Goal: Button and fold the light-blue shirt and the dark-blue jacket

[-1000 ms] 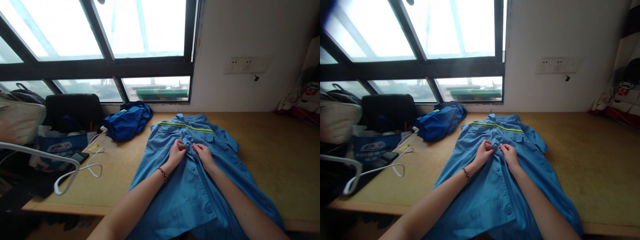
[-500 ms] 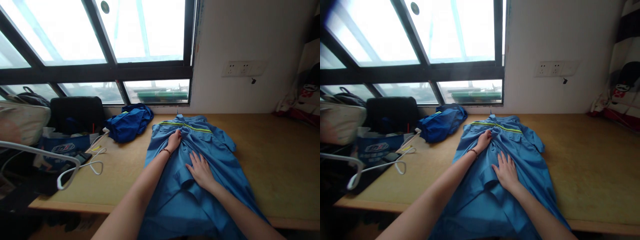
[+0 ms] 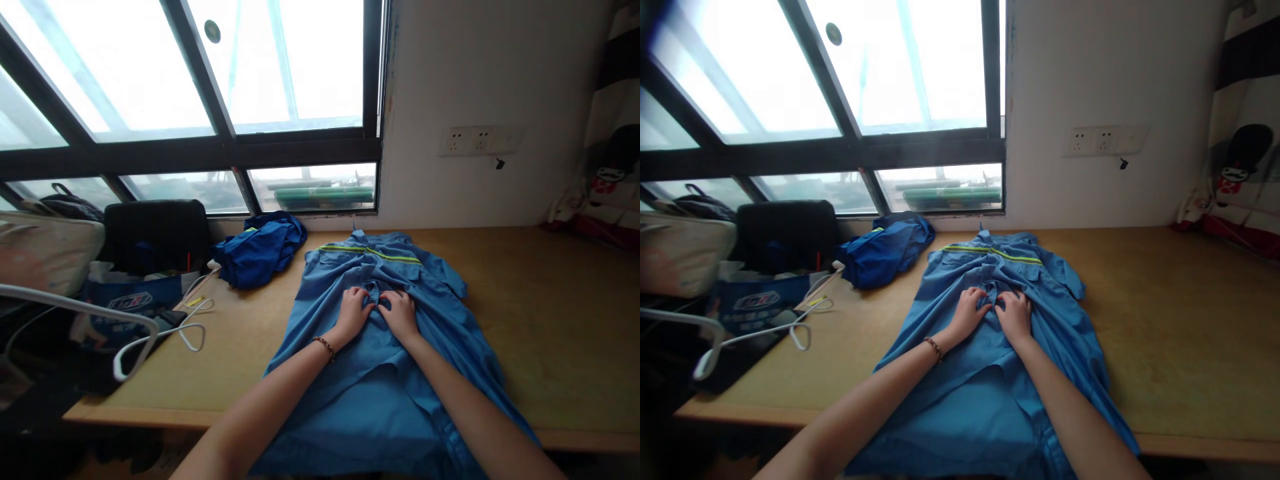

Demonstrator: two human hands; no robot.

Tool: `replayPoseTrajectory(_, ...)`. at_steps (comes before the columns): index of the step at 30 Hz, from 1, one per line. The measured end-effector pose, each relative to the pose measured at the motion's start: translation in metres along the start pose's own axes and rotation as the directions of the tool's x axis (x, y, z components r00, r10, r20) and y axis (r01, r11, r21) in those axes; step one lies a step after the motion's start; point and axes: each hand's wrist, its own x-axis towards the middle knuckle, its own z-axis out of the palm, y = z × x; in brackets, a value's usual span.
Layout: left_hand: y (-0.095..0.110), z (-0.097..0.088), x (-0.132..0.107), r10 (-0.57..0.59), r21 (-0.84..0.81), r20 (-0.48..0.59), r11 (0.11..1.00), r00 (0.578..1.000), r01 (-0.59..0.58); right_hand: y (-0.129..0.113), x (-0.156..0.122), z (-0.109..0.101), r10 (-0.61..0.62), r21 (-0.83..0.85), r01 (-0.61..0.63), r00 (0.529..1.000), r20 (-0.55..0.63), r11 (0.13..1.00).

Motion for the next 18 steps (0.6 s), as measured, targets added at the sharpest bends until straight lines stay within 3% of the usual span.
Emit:
replayPoseTrajectory(4, -0.005, -0.020, 0.001, -0.045, 0.046, 0.077, 0.998, 0.996, 0.041, 0.003, 0.001, 0.000, -0.142, 0.045, 0.141, 0.989, 0.036, 0.989)
replayPoseTrajectory(6, -0.005, -0.031, 0.007, -0.069, 0.094, 0.207, 0.994, 0.976, 0.050, 0.002, 0.003, 0.000, -0.198, 0.082, 0.191, 0.976, 0.088, 0.978)
replayPoseTrajectory(8, -0.006, -0.041, 0.013, -0.088, 0.137, 0.362, 0.990, 0.928, 0.040, -0.002, 0.005, 0.000, -0.224, 0.100, 0.212, 0.966, 0.125, 0.972)
replayPoseTrajectory(12, -0.005, -0.056, 0.018, -0.065, 0.175, 0.537, 0.984, 0.841, -0.036, -0.015, 0.004, 0.001, -0.141, 0.082, 0.131, 0.982, 0.126, 0.988)
replayPoseTrajectory(15, -0.003, -0.058, 0.016, -0.040, 0.165, 0.551, 0.984, 0.833, -0.062, -0.021, 0.002, 0.002, -0.068, 0.087, 0.057, 0.989, 0.128, 0.995)
replayPoseTrajectory(18, 0.000, -0.056, 0.012, -0.045, 0.152, 0.531, 0.987, 0.846, -0.043, -0.022, 0.004, 0.002, -0.002, 0.219, -0.034, 0.987, 0.161, 0.975)
